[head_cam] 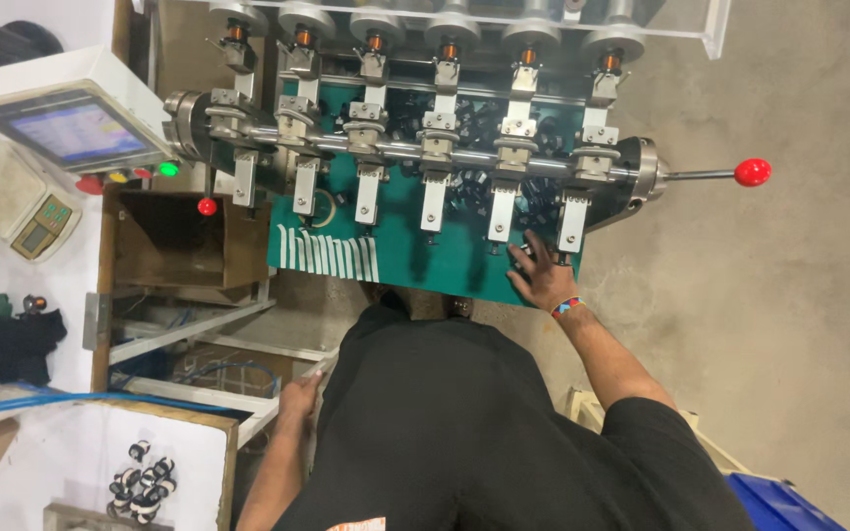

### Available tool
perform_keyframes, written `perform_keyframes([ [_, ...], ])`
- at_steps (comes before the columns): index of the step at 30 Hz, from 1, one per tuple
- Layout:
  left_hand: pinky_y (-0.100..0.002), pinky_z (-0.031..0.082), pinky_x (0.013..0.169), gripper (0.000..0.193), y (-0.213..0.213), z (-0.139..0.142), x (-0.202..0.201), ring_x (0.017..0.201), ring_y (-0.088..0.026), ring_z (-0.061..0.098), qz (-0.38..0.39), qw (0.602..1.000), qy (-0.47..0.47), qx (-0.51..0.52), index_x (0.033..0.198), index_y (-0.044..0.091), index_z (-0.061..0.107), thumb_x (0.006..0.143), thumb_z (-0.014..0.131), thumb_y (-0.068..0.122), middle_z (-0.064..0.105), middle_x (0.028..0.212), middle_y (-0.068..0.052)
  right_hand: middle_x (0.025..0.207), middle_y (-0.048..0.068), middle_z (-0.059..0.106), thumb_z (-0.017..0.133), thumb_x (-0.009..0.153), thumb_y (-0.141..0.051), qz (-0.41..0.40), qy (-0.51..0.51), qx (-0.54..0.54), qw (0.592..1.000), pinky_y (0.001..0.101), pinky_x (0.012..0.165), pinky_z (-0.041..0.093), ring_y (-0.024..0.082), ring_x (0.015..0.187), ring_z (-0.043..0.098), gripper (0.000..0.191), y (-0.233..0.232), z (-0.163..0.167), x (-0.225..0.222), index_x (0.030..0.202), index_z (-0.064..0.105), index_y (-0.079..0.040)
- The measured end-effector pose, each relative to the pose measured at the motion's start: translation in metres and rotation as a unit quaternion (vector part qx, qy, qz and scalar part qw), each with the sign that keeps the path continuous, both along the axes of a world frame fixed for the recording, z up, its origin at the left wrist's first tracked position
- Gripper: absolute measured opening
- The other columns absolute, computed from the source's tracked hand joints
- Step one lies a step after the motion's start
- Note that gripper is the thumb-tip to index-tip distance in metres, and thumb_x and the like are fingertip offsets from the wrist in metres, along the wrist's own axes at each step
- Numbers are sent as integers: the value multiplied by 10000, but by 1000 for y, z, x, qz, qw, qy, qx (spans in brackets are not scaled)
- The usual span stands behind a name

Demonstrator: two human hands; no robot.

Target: The person stands at an industrial machine, picks up small black components one at a time, and seats them into the machine's slots, then pulls the machine's red-handled lever. They handle and turn components in their hands, then wipe a large black spool with a cloth and press a label onto it.

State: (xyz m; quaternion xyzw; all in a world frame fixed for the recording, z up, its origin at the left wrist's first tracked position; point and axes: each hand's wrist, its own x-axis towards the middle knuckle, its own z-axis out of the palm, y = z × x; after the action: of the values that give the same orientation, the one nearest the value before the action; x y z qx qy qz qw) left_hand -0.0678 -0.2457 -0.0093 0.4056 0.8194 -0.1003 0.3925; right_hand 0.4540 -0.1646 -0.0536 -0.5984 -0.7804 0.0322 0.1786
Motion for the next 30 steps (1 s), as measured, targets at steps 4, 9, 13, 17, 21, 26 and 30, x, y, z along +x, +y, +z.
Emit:
perform_keyframes([
  [4, -461, 538, 912, 647, 19, 4, 20, 1022, -379, 715, -20, 996, 4, 81, 1095, 103, 794, 891, 586, 680, 763, 1002, -209, 1472, 171, 521, 731, 817, -461, 69, 28, -22, 997, 524, 987, 474, 364, 1191, 616, 593, 3, 8, 14, 1346, 654, -206],
  [9, -471, 546, 912, 580, 35, 9, 45, 1015, -386, 718, -45, 995, 1, 88, 1082, 129, 792, 914, 557, 632, 774, 1005, -181, 1447, 129, 548, 736, 871, -440, 50, 60, -40, 996, 493, 1039, 479, 336, 1255, 572, 469, 15, 3, -9, 1268, 670, -200],
  [13, -481, 536, 927, 568, 41, 11, 49, 1053, -400, 694, -56, 994, 30, 91, 1099, 137, 789, 905, 581, 629, 752, 1051, -197, 1341, 98, 561, 745, 883, -407, 65, 29, -15, 997, 500, 1071, 483, 319, 1331, 534, 362, 26, 6, -33, 1168, 669, -196],
  [17, -482, 541, 940, 578, 33, 15, 34, 1074, -403, 694, -31, 994, 34, 100, 1106, 117, 788, 914, 589, 625, 745, 1076, -211, 1276, 97, 609, 748, 835, -416, 109, 17, -8, 994, 521, 951, 478, 334, 1220, 544, 525, 28, 18, -26, 1291, 677, -167],
  [21, -487, 530, 952, 599, 15, 22, 20, 1086, -400, 690, 5, 996, 41, 77, 1127, 125, 777, 909, 578, 646, 743, 1097, -207, 1216, 159, 617, 762, 789, -478, 140, 48, -51, 988, 497, 818, 514, 350, 1033, 563, 641, 29, 20, -14, 1317, 656, -131],
  [26, -489, 530, 958, 601, -4, 28, 13, 1071, -395, 697, 12, 997, 71, 40, 1118, 151, 782, 913, 541, 662, 752, 1081, -202, 1226, 113, 575, 740, 901, -505, 153, 15, -98, 983, 442, 763, 567, 326, 1047, 618, 624, 38, 1, -26, 1422, 631, -180],
  [30, -510, 542, 927, 612, -7, 30, 7, 1055, -394, 697, 9, 996, 79, 40, 1068, 131, 790, 932, 535, 670, 751, 1071, -190, 1460, 204, 485, 738, 810, -508, 149, -9, -94, 984, 463, 771, 581, 405, 1097, 617, 676, 44, 2, -51, 1384, 633, -166],
])
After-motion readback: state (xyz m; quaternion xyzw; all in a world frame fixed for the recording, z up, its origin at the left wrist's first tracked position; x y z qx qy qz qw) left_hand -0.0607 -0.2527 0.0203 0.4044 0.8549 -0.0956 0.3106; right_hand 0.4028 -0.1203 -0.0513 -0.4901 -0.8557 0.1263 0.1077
